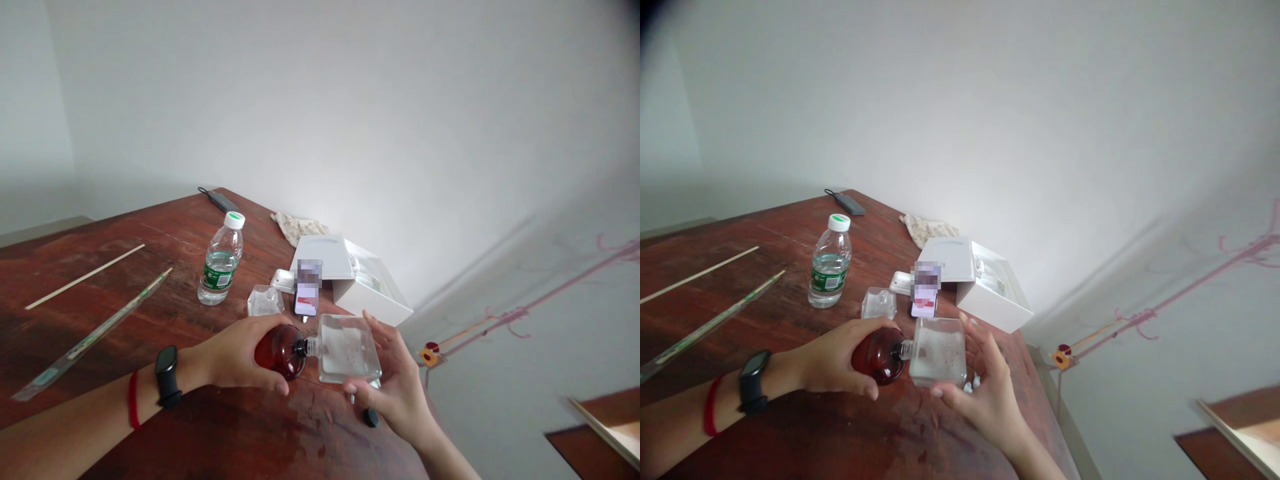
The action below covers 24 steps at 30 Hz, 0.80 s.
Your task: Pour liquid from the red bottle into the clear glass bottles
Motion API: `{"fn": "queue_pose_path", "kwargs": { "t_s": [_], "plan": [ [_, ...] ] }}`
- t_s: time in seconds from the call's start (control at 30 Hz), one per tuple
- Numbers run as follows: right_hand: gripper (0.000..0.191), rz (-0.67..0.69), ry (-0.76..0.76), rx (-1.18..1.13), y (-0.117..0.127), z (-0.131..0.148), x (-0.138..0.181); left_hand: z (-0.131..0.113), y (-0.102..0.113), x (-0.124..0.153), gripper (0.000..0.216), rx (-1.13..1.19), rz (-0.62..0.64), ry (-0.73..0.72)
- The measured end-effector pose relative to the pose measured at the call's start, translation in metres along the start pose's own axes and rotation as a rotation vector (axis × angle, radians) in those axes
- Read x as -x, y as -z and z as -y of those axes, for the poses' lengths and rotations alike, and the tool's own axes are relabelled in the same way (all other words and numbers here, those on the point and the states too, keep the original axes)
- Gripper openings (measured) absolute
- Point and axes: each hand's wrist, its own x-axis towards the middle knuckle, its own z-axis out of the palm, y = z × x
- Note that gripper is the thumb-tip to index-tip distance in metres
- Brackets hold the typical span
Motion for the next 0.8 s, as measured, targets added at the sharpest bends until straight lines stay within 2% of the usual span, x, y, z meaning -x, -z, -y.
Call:
{"fn": "queue_pose_path", "kwargs": {
  "t_s": [0.3,0.6,0.8],
  "plan": [
    [0.075,0.026,-0.058,-0.095,-0.01,0.018,-0.009,0.007,0.005,-0.003,0.074,0.013,0.03,-0.026],
    [0.081,0.031,-0.105,0.016,-0.007,0.022,-0.011,0.016,0.007,-0.006,0.07,0.03,0.055,-0.066],
    [0.078,0.053,-0.126,0.073,-0.007,0.026,-0.019,0.019,0.009,-0.006,0.072,0.025,0.04,-0.065]
  ]
}}
